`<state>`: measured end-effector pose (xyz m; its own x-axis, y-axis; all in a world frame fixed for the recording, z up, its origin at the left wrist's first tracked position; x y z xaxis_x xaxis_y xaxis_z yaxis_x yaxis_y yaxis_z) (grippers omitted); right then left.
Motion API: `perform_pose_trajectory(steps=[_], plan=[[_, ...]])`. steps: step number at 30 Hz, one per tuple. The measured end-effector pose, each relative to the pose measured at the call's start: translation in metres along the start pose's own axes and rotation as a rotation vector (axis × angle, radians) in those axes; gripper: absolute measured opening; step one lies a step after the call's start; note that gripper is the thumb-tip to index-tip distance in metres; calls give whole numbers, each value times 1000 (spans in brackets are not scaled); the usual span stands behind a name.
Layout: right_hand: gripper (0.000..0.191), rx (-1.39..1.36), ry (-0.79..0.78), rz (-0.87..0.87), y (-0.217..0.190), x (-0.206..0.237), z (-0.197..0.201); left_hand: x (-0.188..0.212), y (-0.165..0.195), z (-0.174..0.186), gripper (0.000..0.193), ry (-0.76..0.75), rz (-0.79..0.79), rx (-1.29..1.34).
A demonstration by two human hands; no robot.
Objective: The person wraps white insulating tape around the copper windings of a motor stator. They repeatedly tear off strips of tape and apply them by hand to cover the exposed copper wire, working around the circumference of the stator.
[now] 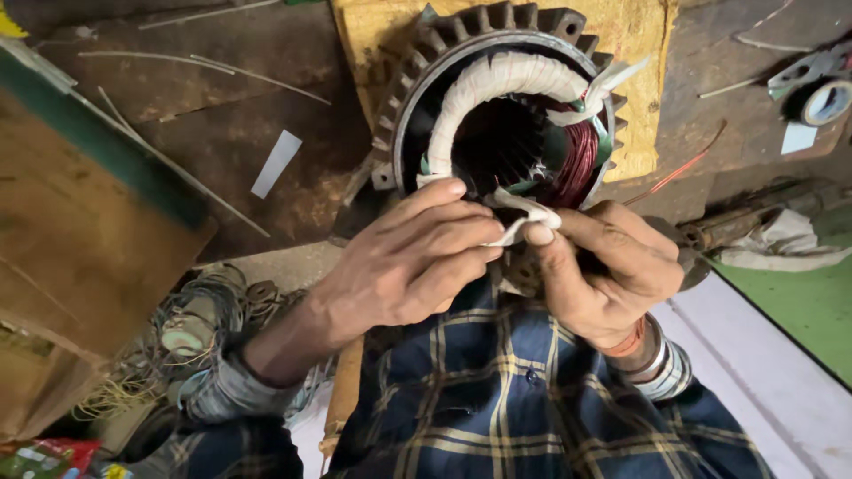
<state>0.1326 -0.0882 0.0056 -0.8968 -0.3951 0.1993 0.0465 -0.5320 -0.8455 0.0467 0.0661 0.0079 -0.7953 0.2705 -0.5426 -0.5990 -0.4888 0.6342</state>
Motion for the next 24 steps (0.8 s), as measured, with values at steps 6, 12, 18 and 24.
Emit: perform_pose_trajectory(steps=[6,12,18,24], plan=[[14,204,14,77,-39,-18,-6,-2,5,-5,33,-138,-4,-86],[15,271,65,104,-27,-14,2,-8,19,-17,32,-214,-2,-358],[35,659,185,403,-39,7,16,-18,20,-19,33,-217,46,-462],[53,395,81,460,-21,18,5,-28,10,-13,32,-238,24,-382]])
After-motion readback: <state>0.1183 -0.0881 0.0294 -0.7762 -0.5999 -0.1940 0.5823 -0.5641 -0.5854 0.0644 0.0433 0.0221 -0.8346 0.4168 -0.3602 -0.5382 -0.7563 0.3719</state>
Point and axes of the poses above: each hand's wrist, its own x-axis away from the middle knuckle, its own z-axis out of the back of the hand, y = z × x, the point moved 9 cm from there along -x, towards the middle knuckle, and after that the axes turned 15 degrees about -z, right-handed, at the moved point
